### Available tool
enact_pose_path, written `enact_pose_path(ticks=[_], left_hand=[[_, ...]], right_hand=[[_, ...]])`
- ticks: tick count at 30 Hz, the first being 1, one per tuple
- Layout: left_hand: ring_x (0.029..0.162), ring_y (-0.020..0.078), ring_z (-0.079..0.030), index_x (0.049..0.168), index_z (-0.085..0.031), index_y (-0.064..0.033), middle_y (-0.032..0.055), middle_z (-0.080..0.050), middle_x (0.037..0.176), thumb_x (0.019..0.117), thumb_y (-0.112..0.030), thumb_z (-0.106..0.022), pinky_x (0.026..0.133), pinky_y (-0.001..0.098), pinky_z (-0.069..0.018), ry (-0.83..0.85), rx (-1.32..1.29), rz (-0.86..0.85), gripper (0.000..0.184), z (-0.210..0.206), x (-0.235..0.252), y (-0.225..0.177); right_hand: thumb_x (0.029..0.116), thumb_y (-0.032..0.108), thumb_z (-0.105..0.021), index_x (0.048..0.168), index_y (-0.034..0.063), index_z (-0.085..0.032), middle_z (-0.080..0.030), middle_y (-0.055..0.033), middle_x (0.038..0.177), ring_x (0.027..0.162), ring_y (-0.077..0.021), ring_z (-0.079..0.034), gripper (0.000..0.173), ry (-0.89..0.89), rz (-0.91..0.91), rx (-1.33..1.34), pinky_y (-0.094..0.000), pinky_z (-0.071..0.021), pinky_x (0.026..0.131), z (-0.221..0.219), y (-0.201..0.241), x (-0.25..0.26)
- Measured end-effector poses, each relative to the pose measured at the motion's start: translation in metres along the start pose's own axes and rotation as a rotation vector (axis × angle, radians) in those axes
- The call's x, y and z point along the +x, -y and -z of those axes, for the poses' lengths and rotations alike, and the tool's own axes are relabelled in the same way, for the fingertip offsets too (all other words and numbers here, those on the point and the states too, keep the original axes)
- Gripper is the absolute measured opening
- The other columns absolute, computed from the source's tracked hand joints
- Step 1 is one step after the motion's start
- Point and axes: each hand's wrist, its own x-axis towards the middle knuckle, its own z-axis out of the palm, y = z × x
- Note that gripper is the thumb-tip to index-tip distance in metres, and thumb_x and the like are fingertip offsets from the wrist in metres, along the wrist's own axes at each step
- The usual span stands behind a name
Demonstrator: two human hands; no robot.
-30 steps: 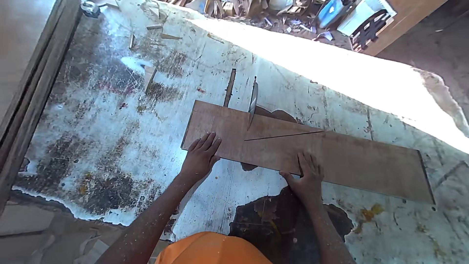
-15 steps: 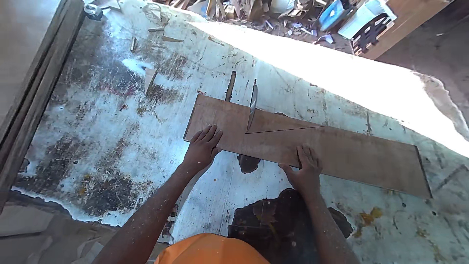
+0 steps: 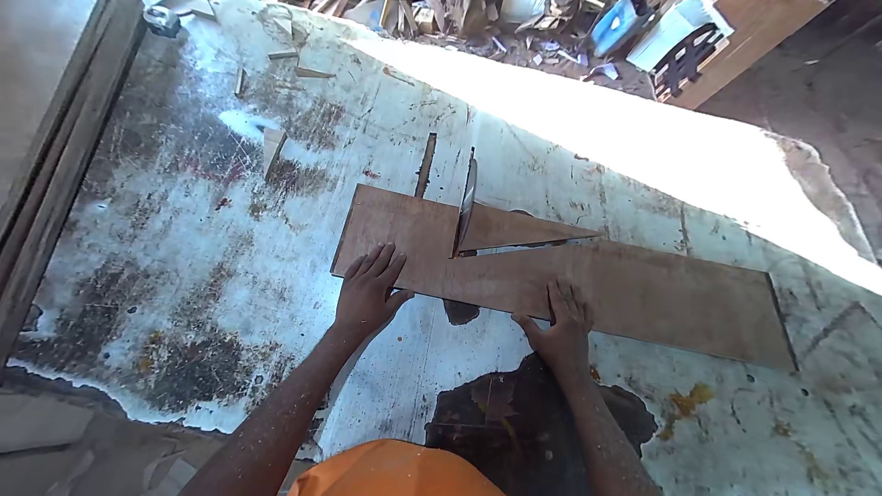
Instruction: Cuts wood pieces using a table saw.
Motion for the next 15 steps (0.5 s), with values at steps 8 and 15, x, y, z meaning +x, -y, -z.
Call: enact_pose_path(ticks=[8,15], left_hand=[[0.157,0.0137,-0.022,0.156,-0.045,-0.0321,-0.0051,-0.031,0.168,0.0966,-0.073,-0.043,0.128,0.0442,-0.0193,-0.004,-0.003,-0.009,0.073,-0.002,0.01,0.002],[0.157,0.0141,-0.021,0.157,-0.043,-0.0321,-0.0054,-0.03,0.169,0.0971,-0.073,-0.043,0.128,0.0449,-0.0188,0.022,-0.008,0.002,0.072,-0.001,0.015,-0.001]], right_hand=[[0.0769,0.087,-0.054,0.157,0.0175,-0.043,-0.035,-0.0021,0.166,0.157,-0.0256,-0.024,0.107,-0.001,-0.004,0.001,-0.0582,-0.0128,0.127,-0.002,-0.002,0.009],[0.0777,0.084,-0.057,0.156,0.0177,-0.045,-0.037,-0.0029,0.165,0.156,-0.027,-0.025,0.104,0.003,-0.016,0.007,-0.06,-0.0148,0.126,0.0,-0.003,0.014]])
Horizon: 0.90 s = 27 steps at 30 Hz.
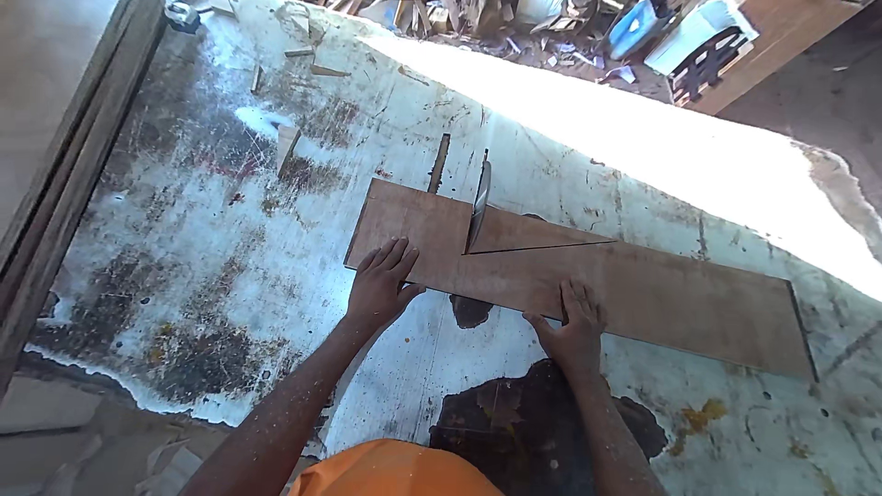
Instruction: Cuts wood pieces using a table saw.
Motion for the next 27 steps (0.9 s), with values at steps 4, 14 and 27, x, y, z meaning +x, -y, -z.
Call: enact_pose_path(ticks=[4,14,27], left_hand=[[0.157,0.0142,-0.021,0.157,-0.043,-0.0322,-0.0055,-0.03,0.169,0.097,-0.073,-0.042,0.128,0.0447,-0.019,-0.001,-0.002,-0.003,0.073,-0.001,0.003,0.0],[0.157,0.0149,-0.023,0.156,-0.045,-0.0309,-0.004,-0.031,0.168,0.0972,-0.072,-0.044,0.127,0.0445,-0.0198,-0.019,-0.007,-0.014,0.072,-0.002,0.01,0.002],[0.157,0.0163,-0.024,0.157,-0.045,-0.0306,-0.0031,-0.031,0.168,0.0976,-0.072,-0.042,0.127,0.0454,-0.0198,-0.019,-0.002,-0.018,0.072,-0.003,0.024,0.004]], right_hand=[[0.078,0.084,-0.057,0.157,0.0182,-0.043,-0.035,-0.0027,0.166,0.157,-0.0267,-0.022,0.104,0.019,-0.012,0.004,-0.0595,-0.0128,0.126,0.001,0.0,0.002],[0.0788,0.085,-0.055,0.157,0.0178,-0.043,-0.036,-0.003,0.166,0.157,-0.0249,-0.023,0.104,0.006,0.012,-0.002,-0.0593,-0.0124,0.126,0.0,0.001,0.009],[0.0796,0.083,-0.057,0.157,0.0185,-0.043,-0.035,-0.0019,0.166,0.157,-0.0249,-0.022,0.102,0.0,0.009,0.01,-0.0583,-0.0128,0.126,0.002,0.003,0.022]])
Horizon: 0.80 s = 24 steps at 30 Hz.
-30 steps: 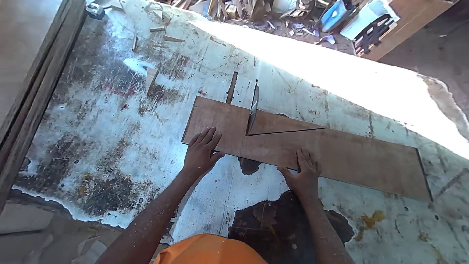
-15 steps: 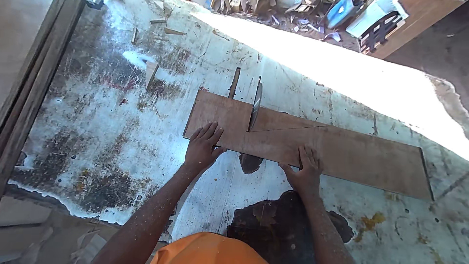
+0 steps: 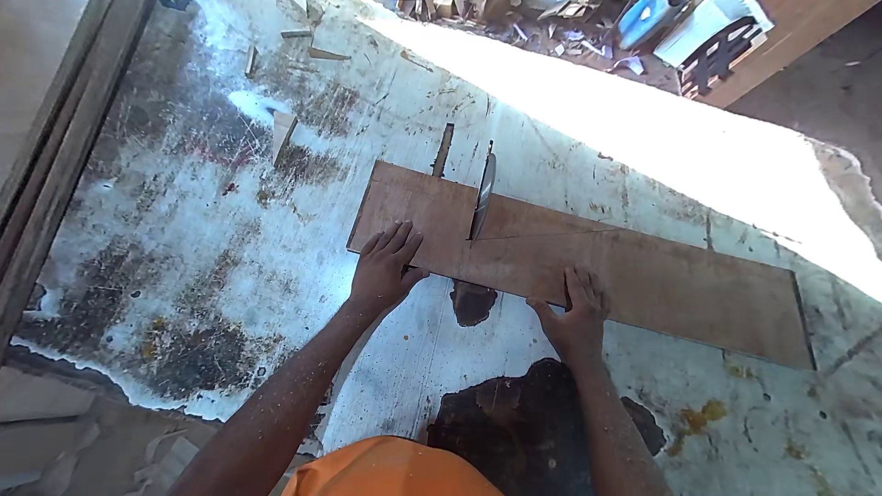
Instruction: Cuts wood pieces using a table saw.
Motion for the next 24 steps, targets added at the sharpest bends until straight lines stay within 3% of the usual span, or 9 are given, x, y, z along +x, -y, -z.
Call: enact_pose_path(ticks=[13,24], left_hand=[[0.157,0.0164,-0.023,0.156,-0.044,-0.0308,-0.0026,-0.031,0.168,0.0976,-0.071,-0.043,0.127,0.0453,-0.0191,0.009,-0.001,-0.019,0.071,-0.001,0.024,0.006],[0.157,0.0165,-0.023,0.157,-0.044,-0.0312,-0.0027,-0.031,0.168,0.0974,-0.071,-0.043,0.127,0.0454,-0.0188,0.01,-0.006,-0.019,0.072,-0.003,0.043,0.011]], right_hand=[[0.0801,0.076,-0.065,0.157,0.0198,-0.043,-0.034,0.0001,0.166,0.157,-0.0203,-0.02,0.098,-0.001,-0.023,0.003,-0.0544,-0.01,0.127,-0.003,0.002,0.019],[0.0816,0.079,-0.061,0.158,0.0191,-0.041,-0.033,0.0004,0.167,0.158,-0.0213,-0.02,0.099,0.005,-0.017,-0.007,-0.0569,-0.0103,0.127,-0.007,-0.002,0.037]])
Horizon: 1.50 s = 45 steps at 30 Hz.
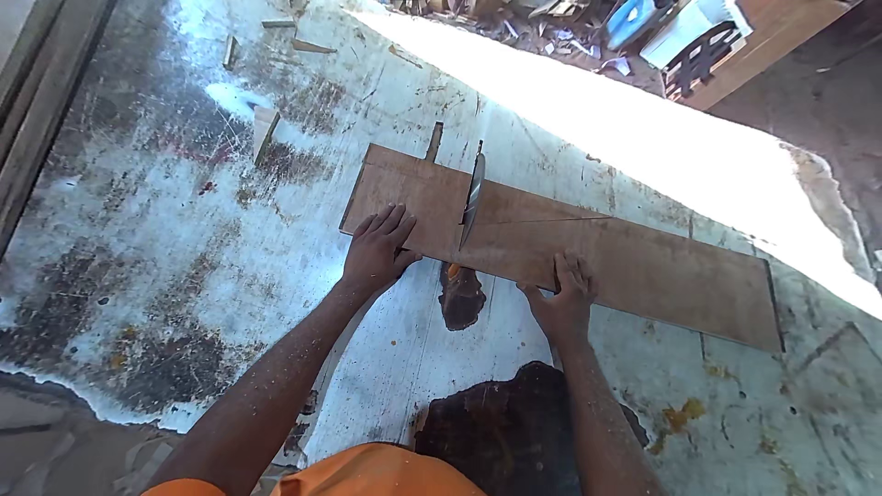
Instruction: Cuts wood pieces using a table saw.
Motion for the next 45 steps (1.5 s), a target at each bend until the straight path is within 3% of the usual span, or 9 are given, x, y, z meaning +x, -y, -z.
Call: enact_pose_path(ticks=[9,16,21,31,36,39,45], left_hand=[[0.156,0.0167,-0.025,0.157,-0.044,-0.0313,-0.0035,-0.032,0.168,0.0967,-0.07,-0.046,0.127,0.0465,-0.0197,0.005,-0.015,0.014,0.072,0.002,0.013,0.001],[0.156,0.0159,-0.024,0.157,-0.044,-0.0317,-0.0041,-0.032,0.168,0.0964,-0.071,-0.046,0.127,0.0456,-0.0191,0.001,-0.007,0.037,0.072,-0.002,0.027,0.003],[0.156,0.0162,-0.026,0.155,-0.046,-0.0295,-0.0029,-0.034,0.167,0.0974,-0.068,-0.047,0.127,0.0449,-0.021,-0.025,-0.004,0.027,0.069,0.0,0.027,0.007],[0.156,0.0153,-0.024,0.156,-0.045,-0.0307,-0.004,-0.033,0.167,0.097,-0.072,-0.042,0.127,0.0454,-0.0212,-0.073,0.055,0.14,0.072,0.019,-0.076,0.029],[0.157,0.0165,-0.021,0.157,-0.044,-0.0309,-0.0038,-0.031,0.168,0.0975,-0.069,-0.043,0.127,0.0465,-0.0215,-0.101,0.055,0.251,0.071,0.023,-0.133,0.014],[0.158,0.0156,-0.02,0.158,-0.042,-0.0317,-0.0048,-0.029,0.169,0.0977,-0.07,-0.041,0.127,0.0462,-0.021,-0.099,0.065,0.302,0.071,0.021,-0.16,-0.001],[0.157,0.0159,-0.022,0.157,-0.043,-0.0316,-0.0045,-0.03,0.169,0.0973,-0.071,-0.04,0.127,0.0457,-0.0212,-0.113,0.076,0.35,0.072,0.015,-0.184,-0.018]], right_hand=[[0.0815,0.075,-0.065,0.157,0.0167,-0.044,-0.034,-0.0033,0.167,0.157,-0.0243,-0.023,0.098,-0.017,-0.001,0.018,-0.0579,-0.0131,0.127,-0.001,0.003,0.012],[0.0801,0.082,-0.059,0.156,0.019,-0.045,-0.035,-0.0015,0.166,0.157,-0.0243,-0.023,0.1,-0.062,-0.002,-0.007,-0.0577,-0.017,0.126,-0.01,-0.002,0.022],[0.0829,0.079,-0.06,0.155,0.0169,-0.046,-0.037,-0.0019,0.165,0.156,-0.0243,-0.025,0.096,-0.058,0.018,-0.004,-0.0574,-0.0173,0.126,-0.003,0.001,0.017],[0.0848,0.076,-0.06,0.153,0.0172,-0.051,-0.041,-0.0001,0.163,0.155,-0.0257,-0.027,0.09,-0.04,0.04,-0.017,-0.0568,-0.0173,0.127,0.002,0.001,-0.012],[0.0842,0.073,-0.064,0.151,0.015,-0.053,-0.046,-0.0038,0.16,0.152,-0.0272,-0.033,0.089,-0.078,0.031,-0.022,-0.0562,-0.0211,0.125,0.001,0.007,-0.009],[0.0847,0.073,-0.064,0.152,0.0144,-0.052,-0.044,-0.0051,0.161,0.153,-0.0289,-0.031,0.09,-0.088,0.029,-0.018,-0.0575,-0.0206,0.125,0.0,0.009,-0.009],[0.0858,0.073,-0.063,0.15,0.011,-0.052,-0.045,-0.0094,0.16,0.153,-0.0309,-0.032,0.09,-0.097,0.017,-0.017,-0.0586,-0.0204,0.124,-0.003,0.011,0.004]])
